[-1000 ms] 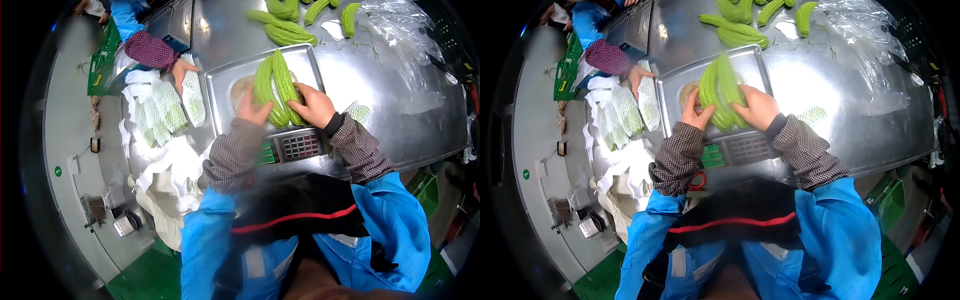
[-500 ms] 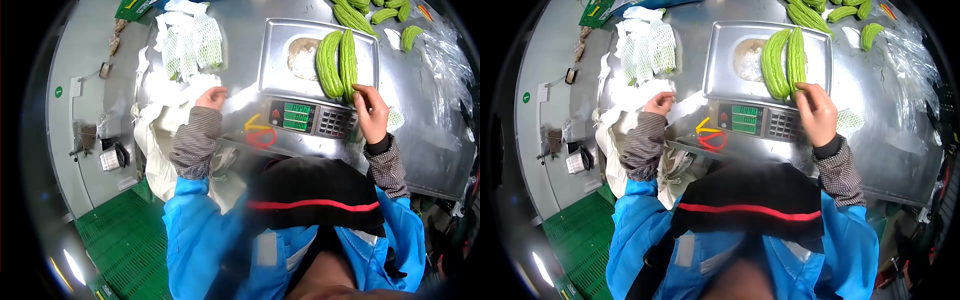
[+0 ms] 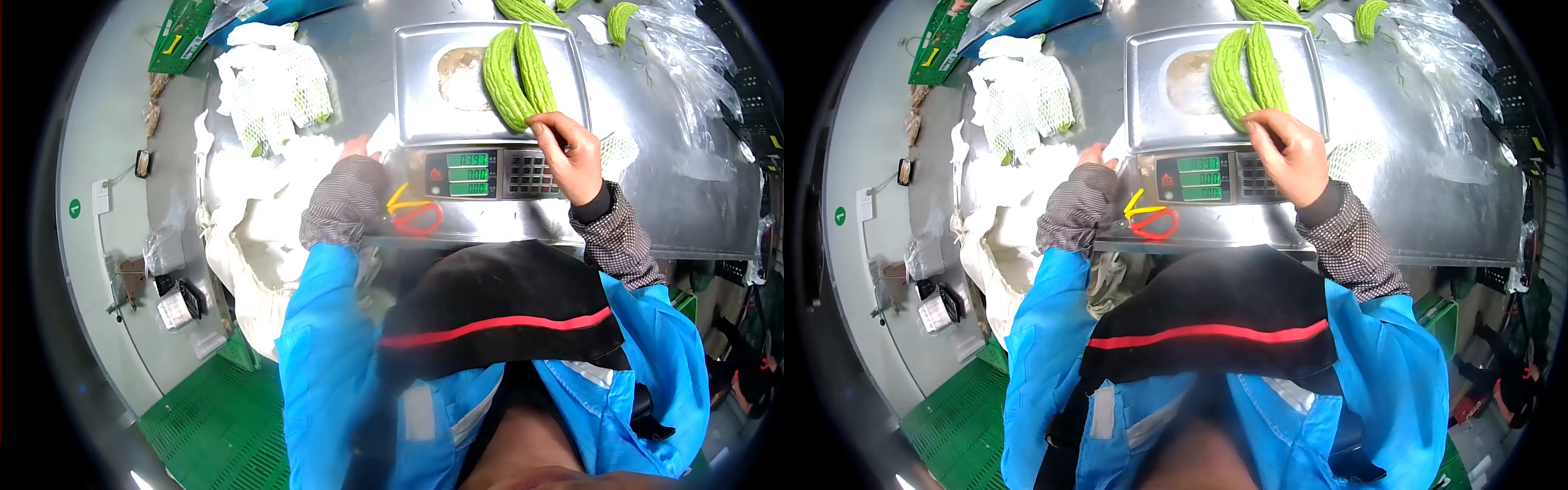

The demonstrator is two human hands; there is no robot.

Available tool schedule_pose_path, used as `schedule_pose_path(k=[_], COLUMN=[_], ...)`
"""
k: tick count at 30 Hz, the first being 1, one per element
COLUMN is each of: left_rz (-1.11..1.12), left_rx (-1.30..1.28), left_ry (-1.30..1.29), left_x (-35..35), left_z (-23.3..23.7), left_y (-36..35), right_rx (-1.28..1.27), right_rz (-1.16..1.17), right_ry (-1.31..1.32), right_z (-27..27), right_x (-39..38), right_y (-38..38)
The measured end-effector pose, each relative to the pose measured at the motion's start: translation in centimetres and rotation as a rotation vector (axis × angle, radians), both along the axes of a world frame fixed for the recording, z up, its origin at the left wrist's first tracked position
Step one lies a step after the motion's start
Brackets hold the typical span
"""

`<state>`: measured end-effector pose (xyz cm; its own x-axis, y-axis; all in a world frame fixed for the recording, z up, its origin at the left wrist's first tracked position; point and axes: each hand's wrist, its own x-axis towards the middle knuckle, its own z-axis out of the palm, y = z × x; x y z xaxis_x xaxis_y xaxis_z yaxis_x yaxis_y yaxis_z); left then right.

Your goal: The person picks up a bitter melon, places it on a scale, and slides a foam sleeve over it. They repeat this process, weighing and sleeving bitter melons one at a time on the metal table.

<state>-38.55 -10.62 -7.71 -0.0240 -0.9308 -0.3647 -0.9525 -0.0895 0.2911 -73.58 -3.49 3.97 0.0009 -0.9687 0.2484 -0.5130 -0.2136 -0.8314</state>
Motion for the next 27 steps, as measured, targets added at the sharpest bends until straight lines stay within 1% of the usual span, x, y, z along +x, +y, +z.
schedule_pose_path(k=[3, 4, 5, 7, 8, 9, 11, 12, 13, 15, 16, 17, 19, 20, 21, 22, 23, 24, 25, 27], left_rz=[0.349, 0.357, 0.333, 0.162, 0.074, -0.013, -0.099, -0.092, -0.148, 0.028, 0.043, 0.037, 0.263, 0.231, 0.198, 0.165, -0.013, -0.168, -0.108, 0.014], left_rx=[-0.134, -0.13, -0.023, 0.025, 0.03, 0.034, 0.089, 0.095, 0.137, 0.477, 0.616, 0.668, 0.768, 0.913, 1.061, 1.212, 0.783, 0.377, 0.348, 0.296], left_ry=[0.49, 0.691, 0.881, 1.04, 1.066, 1.092, 1.096, 1.223, 1.251, 1.431, 1.463, 1.561, 1.692, 1.789, 1.881, 1.97, 1.655, 1.307, 1.262, 1.173], left_x=[1.7, 2.3, 1.6, -2.4, -4.6, -6.6, -9.6, -10.7, -10.8, -11.0, -10.6, -10.6, -11.8, -11.6, -11.0, -10.6, -10.7, -10.9, -11.4, -13.1], left_z=[1.1, 2.1, 4.6, 10.5, 12.1, 13.1, 13.8, 12.9, 13.2, 15.0, 16.2, 16.9, 18.2, 17.9, 17.0, 15.6, 12.7, 8.7, 7.4, 6.8], left_y=[-1.0, -1.1, -1.2, 0.0, 0.9, 1.7, 2.9, 3.4, 3.8, 3.9, 3.8, 4.2, 4.9, 4.6, 4.1, 3.8, 3.6, 3.5, 3.7, 4.1], right_rx=[0.047, 0.049, 0.064, 0.069, -0.006, -0.082, -0.158, -0.157, -0.249, -0.13, -0.092, 0.005, 0.2, 0.283, 0.267, 0.212, 0.158, 0.033, 0.028, 0.022], right_rz=[0.008, 0.013, 0.05, 0.098, 0.111, 0.127, 0.124, 0.104, 0.107, 0.084, 0.052, 0.083, 0.144, 0.177, 0.169, 0.185, 0.202, 0.13, 0.103, 0.051], right_ry=[0.007, -0.021, -0.021, 0.098, 0.085, 0.074, 0.099, 0.206, 0.202, -0.026, -0.138, -0.329, -0.717, -0.774, -0.629, -0.592, -0.555, -0.446, -0.291, 0.021], right_z=[0.8, 1.0, 0.9, 3.7, 4.5, 5.2, 6.4, 6.9, 6.0, 4.1, 3.8, 3.6, 3.0, 2.7, 2.4, 1.9, 1.3, 0.9, 1.0, 1.1], right_x=[0.2, 0.3, 0.4, 1.7, 2.5, 3.3, 4.6, 4.8, 4.8, 4.2, 3.8, 3.3, 2.5, 2.3, 2.6, 3.2, 3.9, 4.2, 3.8, 2.6], right_y=[0.0, 0.0, -0.2, -0.6, -0.9, -1.2, -1.6, -1.7, -2.1, -2.6, -2.6, -2.8, -2.9, -2.7, -2.5, -2.0, -1.5, -1.2, -0.9, -0.3])
